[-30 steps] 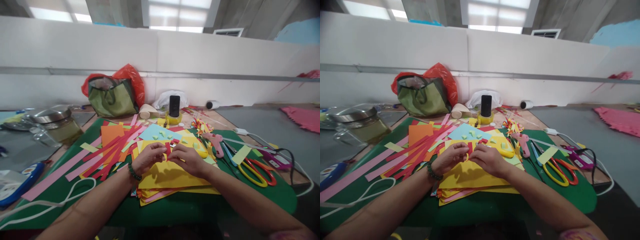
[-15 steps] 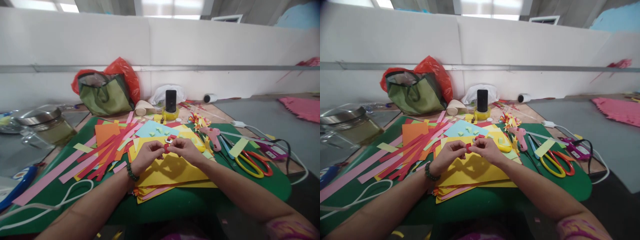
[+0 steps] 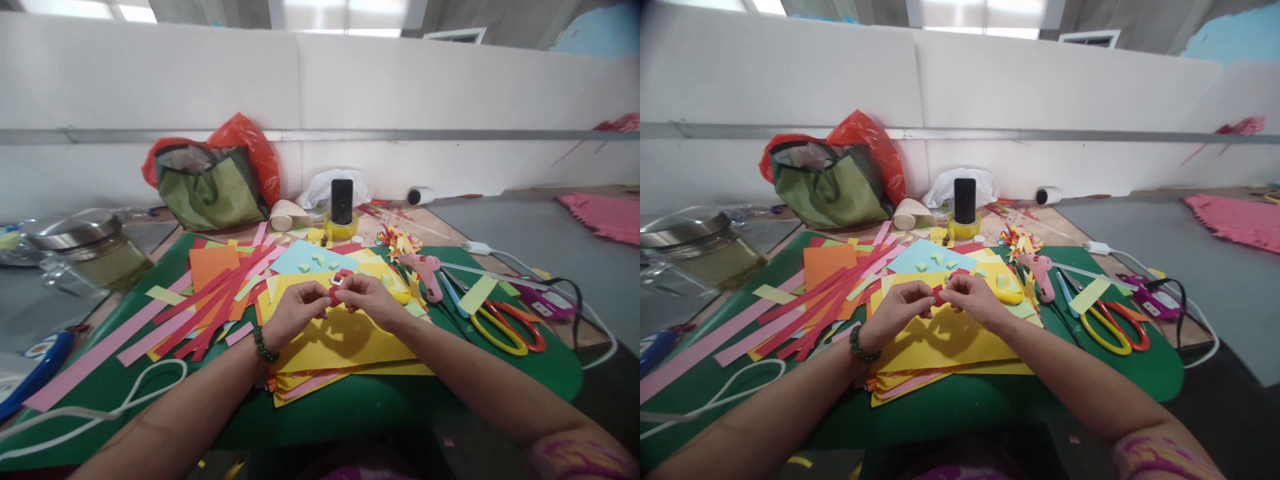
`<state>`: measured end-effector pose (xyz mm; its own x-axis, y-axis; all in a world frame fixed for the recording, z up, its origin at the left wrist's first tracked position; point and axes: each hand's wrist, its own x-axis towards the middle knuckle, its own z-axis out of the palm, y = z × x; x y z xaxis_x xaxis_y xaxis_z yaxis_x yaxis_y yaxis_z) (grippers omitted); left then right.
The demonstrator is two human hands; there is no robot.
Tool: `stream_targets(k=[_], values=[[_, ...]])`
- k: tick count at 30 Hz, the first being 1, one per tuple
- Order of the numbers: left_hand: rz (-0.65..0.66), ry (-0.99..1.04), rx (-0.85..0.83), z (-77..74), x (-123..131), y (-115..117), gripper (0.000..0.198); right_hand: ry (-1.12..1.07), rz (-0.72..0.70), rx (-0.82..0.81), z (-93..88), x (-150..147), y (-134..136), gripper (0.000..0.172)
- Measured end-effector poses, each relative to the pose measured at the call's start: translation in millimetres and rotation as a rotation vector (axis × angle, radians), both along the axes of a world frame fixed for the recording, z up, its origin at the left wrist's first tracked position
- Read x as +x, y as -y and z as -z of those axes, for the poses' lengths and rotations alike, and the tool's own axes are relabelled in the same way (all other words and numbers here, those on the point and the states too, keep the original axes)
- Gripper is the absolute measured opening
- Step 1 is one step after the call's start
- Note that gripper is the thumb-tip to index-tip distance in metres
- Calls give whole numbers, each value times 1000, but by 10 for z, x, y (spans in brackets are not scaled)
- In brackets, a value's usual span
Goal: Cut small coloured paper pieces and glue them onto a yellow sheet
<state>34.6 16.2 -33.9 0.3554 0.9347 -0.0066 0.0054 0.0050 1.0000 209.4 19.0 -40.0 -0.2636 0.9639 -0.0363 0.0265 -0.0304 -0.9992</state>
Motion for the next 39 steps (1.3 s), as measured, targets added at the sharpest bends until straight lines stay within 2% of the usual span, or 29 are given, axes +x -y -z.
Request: stream_targets(k=[19,27,29,32,34,36,39], values=[[19,-14,-3,-15,14,16,25,-79,-24,-96,-7,0,-16,22],[51,-76,15,-3,11,8,23,-34,-78,-27,-22,1,-28,17],[-7,-76,21,-34,-21,-10,24,-59,35,41,-54,68,-74,18],[-177,-60,43,-89,-124,-81,28,-137,432,238,-128,247,-193,19],[-274,-55,66,-121,-217,-149,30,-111,618,358,-164,376,-276,19],[-337,-33,88,-154,-319,-218,33,-3,630,419,-162,468,-338,20],[-404,-24,117,-231,-500,-315,34,243,498,464,-89,517,-387,19]])
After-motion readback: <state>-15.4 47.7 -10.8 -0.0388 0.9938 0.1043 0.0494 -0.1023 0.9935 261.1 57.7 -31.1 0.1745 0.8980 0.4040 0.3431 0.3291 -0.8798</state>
